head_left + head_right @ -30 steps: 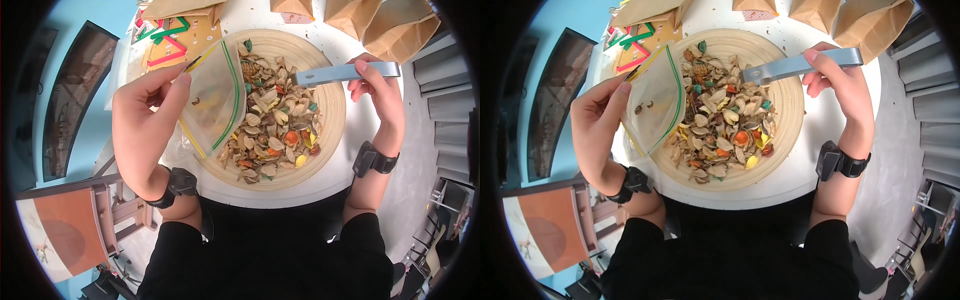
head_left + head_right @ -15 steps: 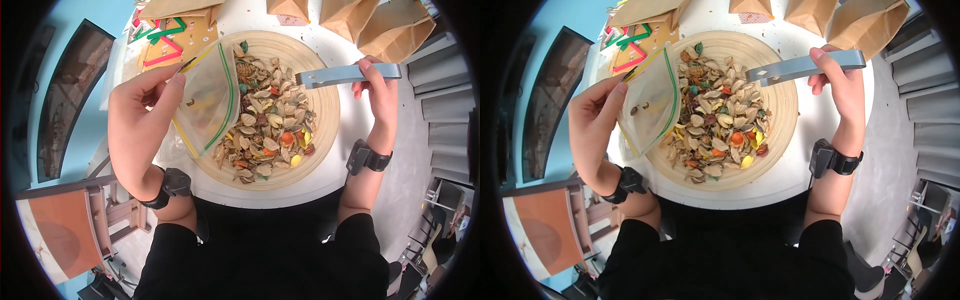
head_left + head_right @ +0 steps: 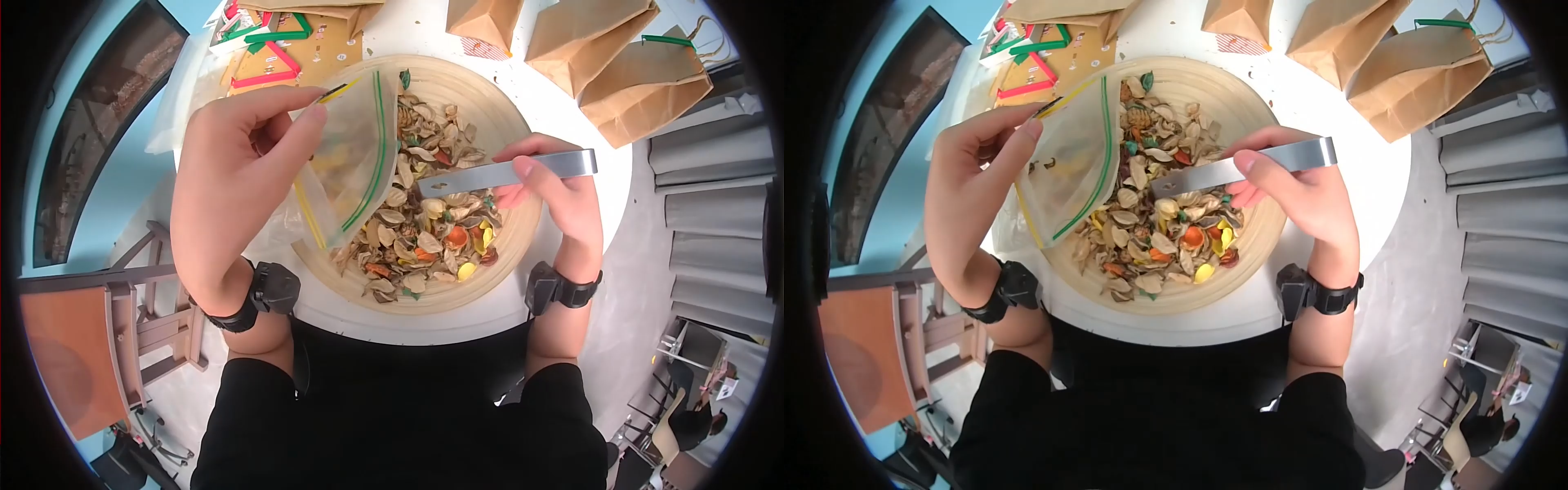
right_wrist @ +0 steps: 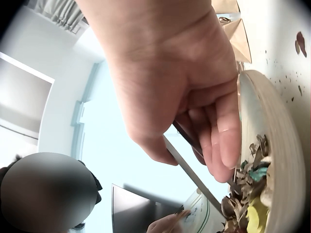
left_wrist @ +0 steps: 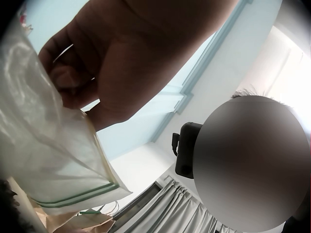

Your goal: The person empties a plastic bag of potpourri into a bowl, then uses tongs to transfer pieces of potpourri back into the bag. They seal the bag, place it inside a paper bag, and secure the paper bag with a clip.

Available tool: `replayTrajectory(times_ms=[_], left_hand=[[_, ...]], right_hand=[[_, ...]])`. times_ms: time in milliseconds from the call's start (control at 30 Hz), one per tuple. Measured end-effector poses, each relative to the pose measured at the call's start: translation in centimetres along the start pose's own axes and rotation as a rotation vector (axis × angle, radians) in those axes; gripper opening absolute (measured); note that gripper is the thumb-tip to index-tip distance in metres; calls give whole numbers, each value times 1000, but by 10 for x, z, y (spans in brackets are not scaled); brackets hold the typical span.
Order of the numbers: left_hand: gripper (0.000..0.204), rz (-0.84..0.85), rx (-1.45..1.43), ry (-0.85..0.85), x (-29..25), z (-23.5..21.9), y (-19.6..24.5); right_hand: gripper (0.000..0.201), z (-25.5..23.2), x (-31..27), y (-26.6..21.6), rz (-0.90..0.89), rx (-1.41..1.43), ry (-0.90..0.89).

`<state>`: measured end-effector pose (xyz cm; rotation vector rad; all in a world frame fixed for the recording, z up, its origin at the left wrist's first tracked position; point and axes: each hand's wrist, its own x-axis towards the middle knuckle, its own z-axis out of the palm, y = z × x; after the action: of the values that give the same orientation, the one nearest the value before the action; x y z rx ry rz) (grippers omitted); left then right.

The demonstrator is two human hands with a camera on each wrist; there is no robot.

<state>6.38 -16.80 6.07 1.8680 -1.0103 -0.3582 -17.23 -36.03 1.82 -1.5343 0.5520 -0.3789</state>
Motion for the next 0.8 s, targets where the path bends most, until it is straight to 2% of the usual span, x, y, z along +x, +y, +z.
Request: replayTrajectory(times_ms=[300, 500, 567, 633, 700, 767, 800], left_hand=[[23, 31, 20, -40, -1, 4, -2], [23, -24, 51, -90, -2, 1, 5], [23, -4, 34, -72, -2, 3, 5], [23, 26, -15, -42, -2, 5, 4], [22, 30, -42, 4, -1, 5, 2], [21, 10, -61, 41, -1, 3, 2], [21, -11, -62, 55, 0, 0, 4]], right_hand=[[13, 0, -4, -1, -60, 13, 72], [21, 10, -10, -12, -297, 171, 112], [27, 38, -8, -19, -392, 36, 96], [38, 38, -9, -23, -442, -255, -10], [34, 39, -12, -20, -344, -34, 37], [32, 21, -8, -11, -421, 63, 124], [35, 11, -4, -5, -458, 80, 240]])
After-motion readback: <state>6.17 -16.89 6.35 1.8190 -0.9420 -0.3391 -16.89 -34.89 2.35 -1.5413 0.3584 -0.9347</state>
